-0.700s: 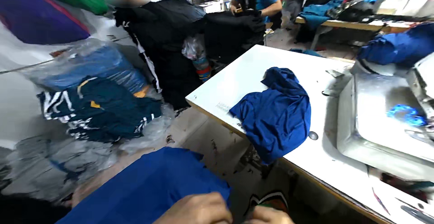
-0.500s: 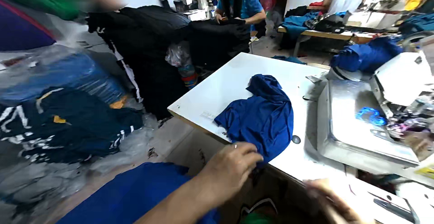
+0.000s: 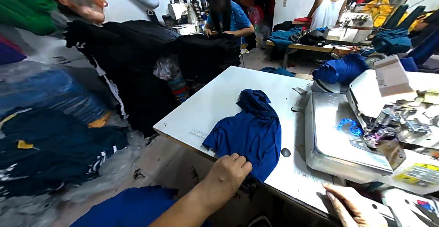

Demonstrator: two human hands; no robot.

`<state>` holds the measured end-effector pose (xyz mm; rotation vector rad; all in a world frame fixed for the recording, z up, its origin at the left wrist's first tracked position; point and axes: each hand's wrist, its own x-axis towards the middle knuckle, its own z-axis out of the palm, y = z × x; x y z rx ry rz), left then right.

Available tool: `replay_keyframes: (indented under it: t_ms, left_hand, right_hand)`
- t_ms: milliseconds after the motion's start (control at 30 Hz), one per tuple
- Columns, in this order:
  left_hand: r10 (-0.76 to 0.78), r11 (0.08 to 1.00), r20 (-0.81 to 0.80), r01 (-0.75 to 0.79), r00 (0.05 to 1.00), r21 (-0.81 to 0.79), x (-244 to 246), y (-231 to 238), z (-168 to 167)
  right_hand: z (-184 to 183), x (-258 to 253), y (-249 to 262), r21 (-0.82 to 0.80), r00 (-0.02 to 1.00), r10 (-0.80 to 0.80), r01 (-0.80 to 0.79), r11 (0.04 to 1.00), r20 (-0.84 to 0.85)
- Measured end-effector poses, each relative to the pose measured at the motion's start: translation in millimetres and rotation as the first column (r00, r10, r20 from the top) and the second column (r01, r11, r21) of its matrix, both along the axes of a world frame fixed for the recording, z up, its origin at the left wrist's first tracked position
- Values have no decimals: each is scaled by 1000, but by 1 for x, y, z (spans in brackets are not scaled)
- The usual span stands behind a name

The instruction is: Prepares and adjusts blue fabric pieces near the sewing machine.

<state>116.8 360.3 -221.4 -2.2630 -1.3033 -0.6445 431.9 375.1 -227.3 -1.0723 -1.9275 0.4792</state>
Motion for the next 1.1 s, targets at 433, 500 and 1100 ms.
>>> replay_keyframes:
  t_ms: [433,500,1100]
  left_hand:
    - [534,569,845,733,16,-374,79,-2,139]
    - [501,531,864,774,41,-345,98,-6,139]
    - [-89,719,610,475,787,-508,115,-15,95]
  right_hand:
    - [38,-13,-26,-103,920,169,-217,971,-353]
    - [48,-27,-34,-116,895,202,-268,956,-398]
    - [60,-37,-51,-441,631,-228,-202,875,-741]
